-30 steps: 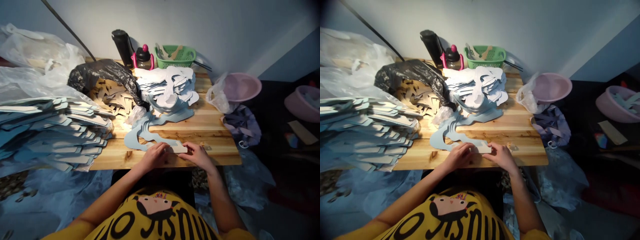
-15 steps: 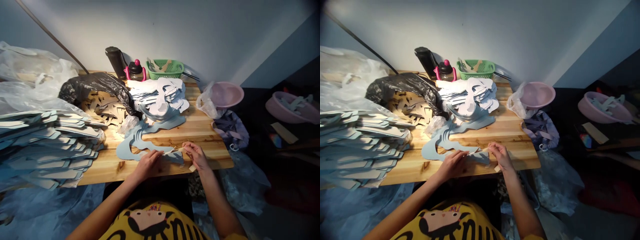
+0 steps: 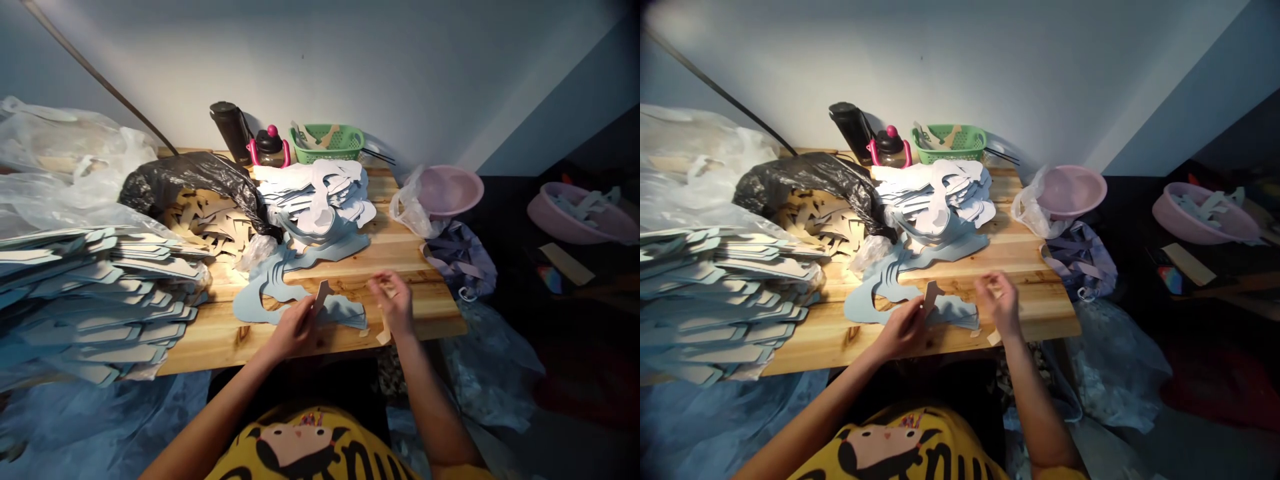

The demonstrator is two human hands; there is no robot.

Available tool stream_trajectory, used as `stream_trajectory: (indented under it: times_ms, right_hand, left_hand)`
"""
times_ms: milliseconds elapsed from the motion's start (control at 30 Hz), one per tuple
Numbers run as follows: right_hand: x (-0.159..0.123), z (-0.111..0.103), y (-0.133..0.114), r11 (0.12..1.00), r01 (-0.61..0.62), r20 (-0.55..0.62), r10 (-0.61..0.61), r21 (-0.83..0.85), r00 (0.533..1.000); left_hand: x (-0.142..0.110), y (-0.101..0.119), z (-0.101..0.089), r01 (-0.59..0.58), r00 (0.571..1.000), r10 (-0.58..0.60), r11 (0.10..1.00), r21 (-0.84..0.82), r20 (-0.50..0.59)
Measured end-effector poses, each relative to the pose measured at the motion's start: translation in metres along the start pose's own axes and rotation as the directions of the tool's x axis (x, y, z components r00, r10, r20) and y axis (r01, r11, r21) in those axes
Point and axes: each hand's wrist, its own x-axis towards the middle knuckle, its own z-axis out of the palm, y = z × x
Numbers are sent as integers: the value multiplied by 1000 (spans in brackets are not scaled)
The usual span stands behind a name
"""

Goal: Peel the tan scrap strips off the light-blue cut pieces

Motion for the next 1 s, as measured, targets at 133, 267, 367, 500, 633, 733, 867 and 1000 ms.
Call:
stream_trajectory:
  times_ms: [133, 267, 367, 500, 633, 733, 867, 1000]
  right_hand:
    - [-25, 38, -1, 905, 291, 211, -233, -312, 950]
    - [-33, 61, 3, 840, 368, 208, -308, -399, 929]
    - [-32, 64, 6, 821, 390, 226, -322, -417, 919]
    - [-32, 64, 3, 746, 439, 249, -361, -500, 898]
    - [-32, 64, -1, 738, 423, 246, -344, -526, 906]
    - [-30, 62, 0, 871, 304, 187, -248, -387, 950]
    - [-19, 51, 6, 978, 5, -16, -8, -210, 1000]
    - [-9, 22, 3, 959, -223, -85, 240, 176, 967]
  left_hand:
    - [2, 2, -3, 75, 997, -72, 994, -84, 37]
    - [2, 4, -3, 83, 996, -77, 986, -144, 48]
    - [1, 3, -3, 83, 996, -75, 982, -169, 56]
    - [1, -1, -3, 56, 998, -50, 987, -151, 45]
    - [1, -2, -1, -28, 1000, 27, 991, -131, -11]
    - [1, 1, -1, -60, 998, 63, 992, -111, 17]
    - [0, 5, -1, -38, 996, 43, 997, -60, 83]
    - [-1, 5, -2, -54, 996, 58, 997, -59, 70]
